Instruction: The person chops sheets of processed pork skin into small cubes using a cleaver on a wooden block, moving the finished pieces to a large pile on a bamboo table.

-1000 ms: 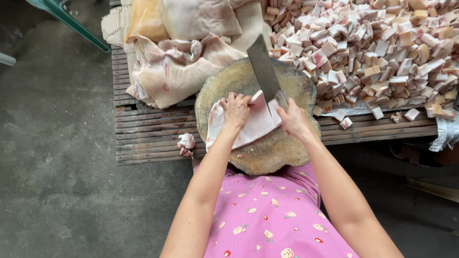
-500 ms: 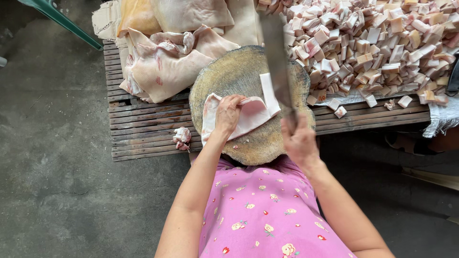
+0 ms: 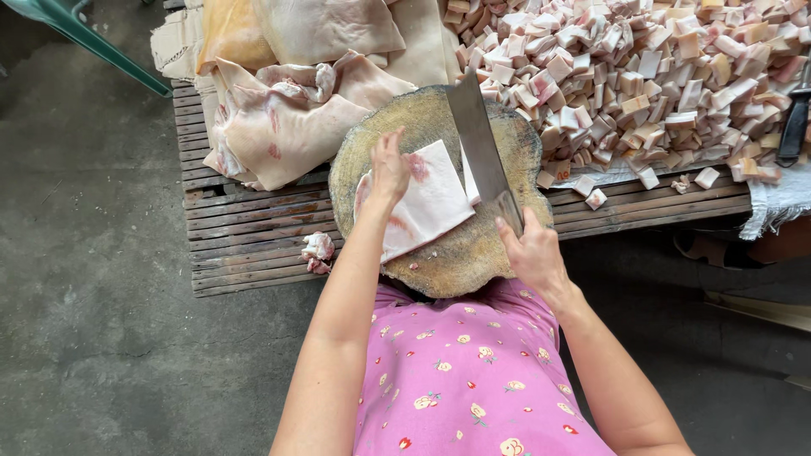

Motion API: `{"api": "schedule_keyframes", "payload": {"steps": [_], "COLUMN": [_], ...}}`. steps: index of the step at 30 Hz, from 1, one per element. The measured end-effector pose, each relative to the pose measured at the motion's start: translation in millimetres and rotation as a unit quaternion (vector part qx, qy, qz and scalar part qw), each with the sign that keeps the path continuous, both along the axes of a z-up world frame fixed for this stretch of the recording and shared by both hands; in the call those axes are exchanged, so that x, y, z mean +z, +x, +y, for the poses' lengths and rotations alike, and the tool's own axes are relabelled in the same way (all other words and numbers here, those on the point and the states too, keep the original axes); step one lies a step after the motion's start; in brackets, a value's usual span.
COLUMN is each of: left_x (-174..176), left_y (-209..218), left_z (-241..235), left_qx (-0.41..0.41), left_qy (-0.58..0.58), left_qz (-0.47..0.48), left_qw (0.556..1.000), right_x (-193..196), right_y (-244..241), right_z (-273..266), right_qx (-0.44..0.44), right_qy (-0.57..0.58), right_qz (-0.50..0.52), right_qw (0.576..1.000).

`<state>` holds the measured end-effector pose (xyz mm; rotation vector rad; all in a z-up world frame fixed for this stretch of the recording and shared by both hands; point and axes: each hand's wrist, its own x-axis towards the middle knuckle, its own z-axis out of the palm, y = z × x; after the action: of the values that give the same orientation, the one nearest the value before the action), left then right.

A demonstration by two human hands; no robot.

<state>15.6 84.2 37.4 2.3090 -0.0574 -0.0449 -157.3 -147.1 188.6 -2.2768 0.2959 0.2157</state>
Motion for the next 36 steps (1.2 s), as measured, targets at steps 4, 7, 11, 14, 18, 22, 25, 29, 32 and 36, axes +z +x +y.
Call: {"api": "schedule_keyframes", "payload": {"steps": [4, 7, 11, 14, 18, 22, 25, 29, 32, 36], "left_x": [5.2, -1.3, -31.3, -54.5, -61.6, -36.7, -15.0, 8.1, 16.8, 25.3], "left_y": [2.6, 1.7, 1.1, 4.0, 13.8, 5.9, -16.5, -40.3, -63.6, -84.8], "left_z": [28.9, 35.2, 17.0, 4.6, -3.5, -5.9, -1.2, 9.7, 19.6, 23.1], "left_qx": [0.029, 0.019, -0.057, -0.101, -0.165, -0.179, -0.143, -0.112, -0.114, -0.103], "left_qy": [-0.021, 0.002, 0.090, 0.131, 0.114, 0.060, 0.059, 0.003, -0.031, -0.011], "left_qz": [0.036, 0.036, 0.017, -0.017, 0.124, 0.081, 0.045, 0.024, -0.008, -0.022], "left_qw": [0.999, 0.999, 0.994, 0.986, 0.972, 0.979, 0.987, 0.993, 0.993, 0.994], "right_x": [18.6, -4.9, -62.5, -90.3, -102.5, -94.2, -76.6, -45.0, -27.2, -10.8], "right_y": [10.3, 18.6, 23.6, 18.2, 34.4, 90.6, 107.2, 76.0, 41.0, 13.2], "right_z": [10.7, 35.2, 58.7, 53.6, 48.1, 62.9, 65.8, 43.6, 25.8, 20.9], "right_qx": [0.029, 0.014, 0.068, 0.044, 0.049, 0.063, 0.044, 0.010, 0.008, 0.024], "right_qy": [0.011, 0.043, -0.115, -0.096, -0.076, -0.086, 0.008, 0.064, 0.093, 0.010], "right_qz": [-0.212, -0.289, 0.155, 0.000, 0.092, 0.024, 0.081, 0.148, 0.145, 0.045], "right_qw": [0.977, 0.956, 0.979, 0.994, 0.992, 0.994, 0.996, 0.987, 0.985, 0.999]}}
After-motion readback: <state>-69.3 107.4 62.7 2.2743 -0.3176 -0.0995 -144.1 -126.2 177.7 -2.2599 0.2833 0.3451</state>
